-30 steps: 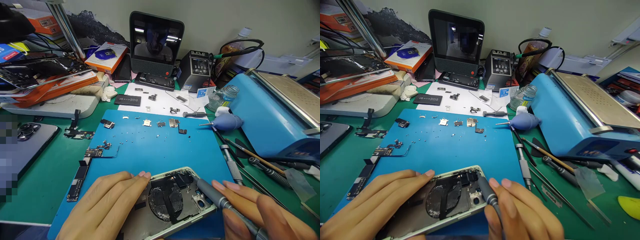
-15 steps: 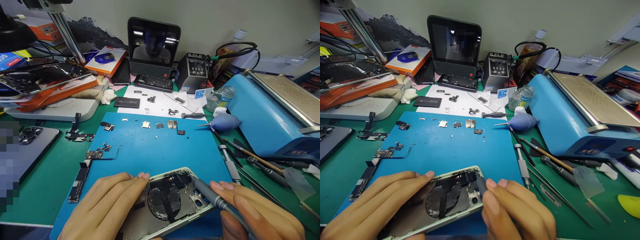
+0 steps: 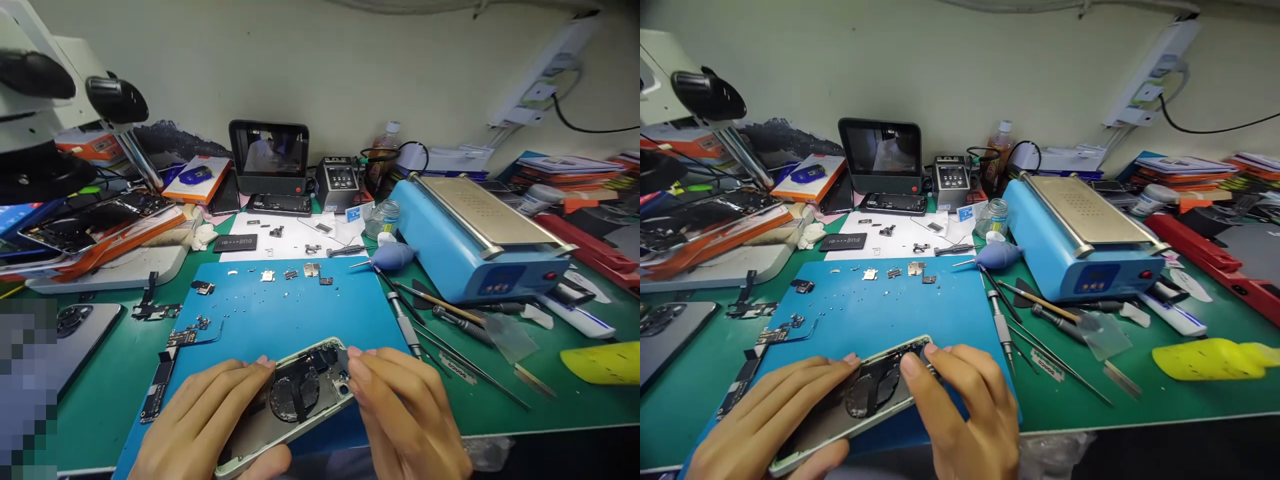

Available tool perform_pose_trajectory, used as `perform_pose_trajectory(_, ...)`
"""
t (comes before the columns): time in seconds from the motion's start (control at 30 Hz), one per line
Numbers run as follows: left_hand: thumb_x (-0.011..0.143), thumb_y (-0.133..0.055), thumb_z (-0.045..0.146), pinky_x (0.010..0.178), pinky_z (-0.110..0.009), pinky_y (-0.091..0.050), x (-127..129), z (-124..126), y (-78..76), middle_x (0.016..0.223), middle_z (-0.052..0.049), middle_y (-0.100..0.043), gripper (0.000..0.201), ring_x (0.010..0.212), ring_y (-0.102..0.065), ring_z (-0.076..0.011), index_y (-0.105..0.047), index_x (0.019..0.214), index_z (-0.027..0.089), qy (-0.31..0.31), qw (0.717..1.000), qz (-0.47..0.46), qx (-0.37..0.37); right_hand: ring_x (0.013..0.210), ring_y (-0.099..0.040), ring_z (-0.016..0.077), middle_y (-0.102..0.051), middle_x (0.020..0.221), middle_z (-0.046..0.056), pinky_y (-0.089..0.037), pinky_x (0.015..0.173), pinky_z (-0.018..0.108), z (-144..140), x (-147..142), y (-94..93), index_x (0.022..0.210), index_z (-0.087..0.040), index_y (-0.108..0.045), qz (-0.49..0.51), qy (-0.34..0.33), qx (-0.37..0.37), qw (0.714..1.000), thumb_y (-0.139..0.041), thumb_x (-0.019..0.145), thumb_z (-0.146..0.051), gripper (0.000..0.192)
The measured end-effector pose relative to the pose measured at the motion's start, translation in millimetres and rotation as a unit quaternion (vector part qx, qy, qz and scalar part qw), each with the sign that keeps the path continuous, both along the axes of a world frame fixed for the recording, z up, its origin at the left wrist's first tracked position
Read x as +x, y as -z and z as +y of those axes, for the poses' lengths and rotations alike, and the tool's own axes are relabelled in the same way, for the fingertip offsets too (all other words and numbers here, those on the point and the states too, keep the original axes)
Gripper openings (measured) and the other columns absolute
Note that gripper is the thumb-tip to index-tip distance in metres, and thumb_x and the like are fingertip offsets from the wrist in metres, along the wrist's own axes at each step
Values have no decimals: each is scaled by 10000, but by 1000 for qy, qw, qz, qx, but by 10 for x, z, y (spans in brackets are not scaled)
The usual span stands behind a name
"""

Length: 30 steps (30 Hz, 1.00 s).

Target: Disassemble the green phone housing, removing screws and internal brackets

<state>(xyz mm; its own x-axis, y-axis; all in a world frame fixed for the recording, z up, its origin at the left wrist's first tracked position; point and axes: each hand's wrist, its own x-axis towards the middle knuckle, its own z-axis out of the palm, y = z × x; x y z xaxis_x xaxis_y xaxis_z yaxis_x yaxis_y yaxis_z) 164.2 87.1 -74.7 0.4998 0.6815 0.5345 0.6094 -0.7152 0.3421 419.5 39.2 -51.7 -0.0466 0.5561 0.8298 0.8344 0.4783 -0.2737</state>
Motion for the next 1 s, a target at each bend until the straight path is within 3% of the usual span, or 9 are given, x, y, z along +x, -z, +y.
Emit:
perform_pose_trajectory(0.17, 1032, -621, 701, 993, -315, -581, -58, 41, 34, 1341, -19, -793, 549, 1176, -748, -260, -689, 1417, 315, 2, 999, 47, 19, 1052, -754, 193, -818, 1101, 44, -641, 919, 351, -47, -46, 19, 1550, -282, -609, 100, 57, 6, 993, -638, 983, 19, 643)
perform_pose_trajectory(0.23, 1020, -645, 696, 945, -300, -614, -87, 81, 25, 1373, -18, -785, 584, 1156, -766, -257, -662, 1465, 318, 25, 996, 83, 38, 989, -756, 187, -782, 1057, 33, -635, 925, 383, -65, -5, -29, 1591, -321, -548, 267, 137, 45, 953, -562, 1074, -101, 562)
perform_pose_trajectory(0.33, 1011, -691, 653, 910, -290, -651, -115, 140, -19, 1459, -18, -748, 681, 1170, -782, -262, -561, 1590, 319, 59, 985, 143, 76, 839, -729, 188, -693, 928, -1, -655, 843, 425, -83, 229, -131, 1692, -336, -341, 438, 145, 43, 886, -538, 1124, -306, 601)
perform_pose_trajectory(0.43, 1039, -679, 588, 936, -309, -666, -110, 156, -56, 1550, 2, -682, 706, 1254, -760, -275, -457, 1668, 354, 59, 980, 178, 66, 639, -641, 157, -665, 824, -29, -575, 626, 310, -94, 619, -167, 1643, -329, -437, 332, 203, -51, 920, -610, 1094, -377, 578)
perform_pose_trajectory(0.5, 1070, -646, 522, 972, -325, -662, -93, 134, -54, 1594, 20, -641, 663, 1320, -728, -278, -423, 1681, 395, 53, 982, 176, 34, 803, -724, 188, -767, 1021, 36, -570, 722, 322, -92, 873, -138, 1414, -306, -683, 143, 247, -98, 953, -607, 1094, -374, 336)
perform_pose_trajectory(0.6, 1112, -571, 433, 1049, -363, -627, -61, 77, -22, 1636, 32, -599, 583, 1413, -660, -280, -408, 1672, 445, 23, 989, 144, -19, 987, -747, 220, -798, 1153, 54, -549, 808, 333, -68, 1126, -57, 1387, -261, -690, -36, 247, -125, 960, -515, 1134, -350, 321)
perform_pose_trajectory(0.77, 1078, -618, 515, 1094, -479, -566, 72, 85, -125, 1588, -12, -638, 580, 1412, -621, -338, -454, 1626, 420, 13, 990, 129, -47, 977, -713, 264, -805, 1110, 59, -495, 849, 397, -28, 1213, 81, 1268, -209, -734, -98, 248, -120, 956, -482, 1136, -343, 315)
perform_pose_trajectory(0.93, 1121, -569, 285, 821, -383, -583, 542, 395, -456, 1128, -62, -748, 210, 974, -697, -261, -715, 1270, 272, 44, 986, 162, 2, 1015, -692, 298, -793, 1158, 92, -463, 902, 432, -42, 1202, 140, 1260, -163, -717, -122, 255, -104, 954, -464, 1136, -342, 334)
perform_pose_trajectory(1.0, 1108, -585, 219, 802, -383, -557, 790, 581, -544, 1072, -62, -736, 180, 937, -675, -259, -746, 1185, 246, 53, 979, 193, 36, 1017, -681, 300, -784, 1152, 104, -461, 891, 428, -47, 1213, 138, 1255, -155, -713, -136, 258, -100, 951, -440, 1142, -348, 352)
